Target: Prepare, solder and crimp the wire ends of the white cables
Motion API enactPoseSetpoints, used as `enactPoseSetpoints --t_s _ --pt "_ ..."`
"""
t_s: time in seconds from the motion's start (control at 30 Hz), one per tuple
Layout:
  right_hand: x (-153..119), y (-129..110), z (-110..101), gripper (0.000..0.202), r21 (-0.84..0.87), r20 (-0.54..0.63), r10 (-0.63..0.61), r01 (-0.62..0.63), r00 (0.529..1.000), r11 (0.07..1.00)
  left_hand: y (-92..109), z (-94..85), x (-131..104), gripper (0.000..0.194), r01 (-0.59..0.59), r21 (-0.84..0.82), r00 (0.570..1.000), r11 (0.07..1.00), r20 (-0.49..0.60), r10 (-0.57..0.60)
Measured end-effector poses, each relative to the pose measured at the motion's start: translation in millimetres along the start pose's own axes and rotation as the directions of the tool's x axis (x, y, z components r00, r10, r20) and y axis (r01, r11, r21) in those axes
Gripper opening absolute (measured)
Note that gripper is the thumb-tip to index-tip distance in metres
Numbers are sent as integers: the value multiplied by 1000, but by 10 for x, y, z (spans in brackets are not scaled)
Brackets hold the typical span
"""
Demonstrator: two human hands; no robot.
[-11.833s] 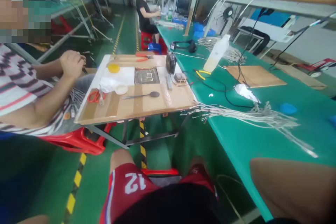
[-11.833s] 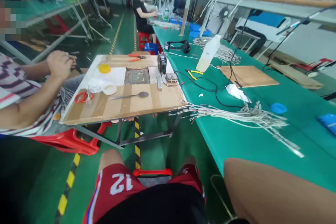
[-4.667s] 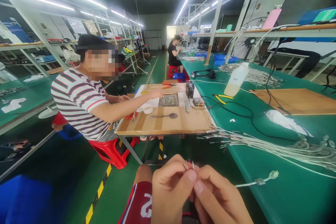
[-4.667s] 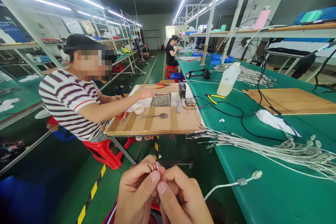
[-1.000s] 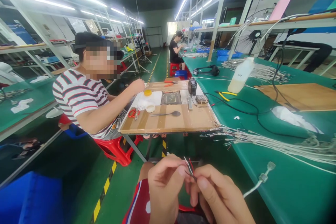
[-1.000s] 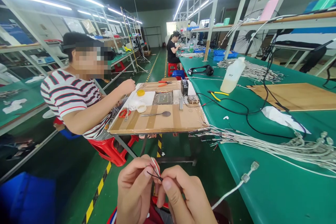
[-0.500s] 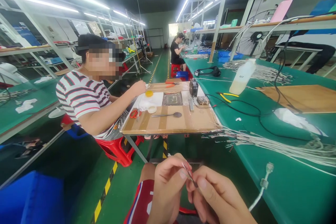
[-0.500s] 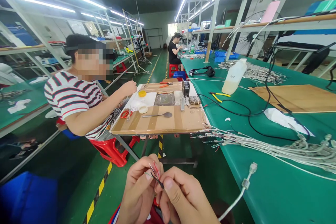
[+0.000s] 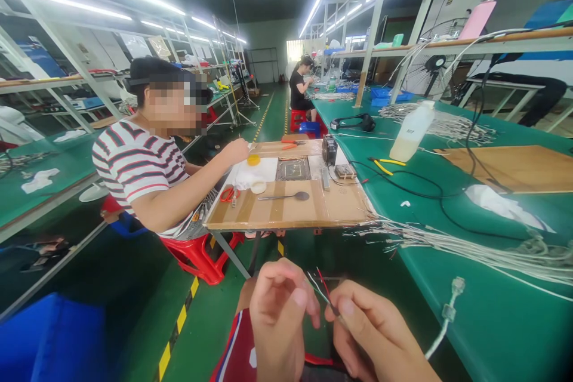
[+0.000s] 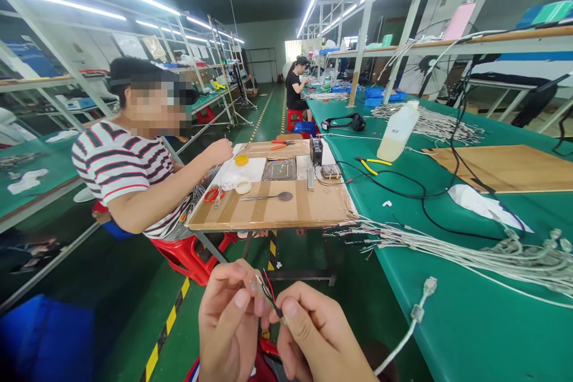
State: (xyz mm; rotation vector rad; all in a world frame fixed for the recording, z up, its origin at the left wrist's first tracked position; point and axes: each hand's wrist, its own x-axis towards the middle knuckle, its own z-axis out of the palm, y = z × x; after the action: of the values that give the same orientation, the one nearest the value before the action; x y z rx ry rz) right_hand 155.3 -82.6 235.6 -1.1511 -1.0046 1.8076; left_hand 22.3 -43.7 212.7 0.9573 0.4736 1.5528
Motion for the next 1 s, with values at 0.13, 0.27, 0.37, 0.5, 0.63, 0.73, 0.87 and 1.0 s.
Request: enactPoseSetpoints --t_s 0.13,0.27,0.37,0.5,0.63,0.73,0.87,1.0 --pt "-8 -16 5 67 4 49 5 -5 999 1000 -39 -23 -22 8 -1 2 999 1000 36 1" --pt "-28 -15 -15 66 21 68 14 -15 998 1000 -61 -47 -27 12 39 -38 996 999 76 -36" --pt "-35 -8 -31 66 37 57 -6 3 998 999 -68 -58 -24 13 93 -79 989 993 124 -82" --pt "3 22 -38 66 47 89 -19 15 996 999 -59 -45 -27 1 109 -93 984 990 154 -94" --pt "57 99 -52 65 87 123 2 -13 992 996 -55 -33 -23 4 141 -136 981 981 151 -120" --pt "80 163 -69 61 177 145 23 -49 989 983 -75 -49 -21 3 156 -152 977 976 171 -129" --pt "103 186 -67 59 219 160 11 -46 987 975 -105 -75 -33 7 191 -152 973 970 157 -167" --pt "116 138 -45 58 288 226 -21 -46 974 956 -104 -67 -36 12 178 -166 976 970 158 -152"
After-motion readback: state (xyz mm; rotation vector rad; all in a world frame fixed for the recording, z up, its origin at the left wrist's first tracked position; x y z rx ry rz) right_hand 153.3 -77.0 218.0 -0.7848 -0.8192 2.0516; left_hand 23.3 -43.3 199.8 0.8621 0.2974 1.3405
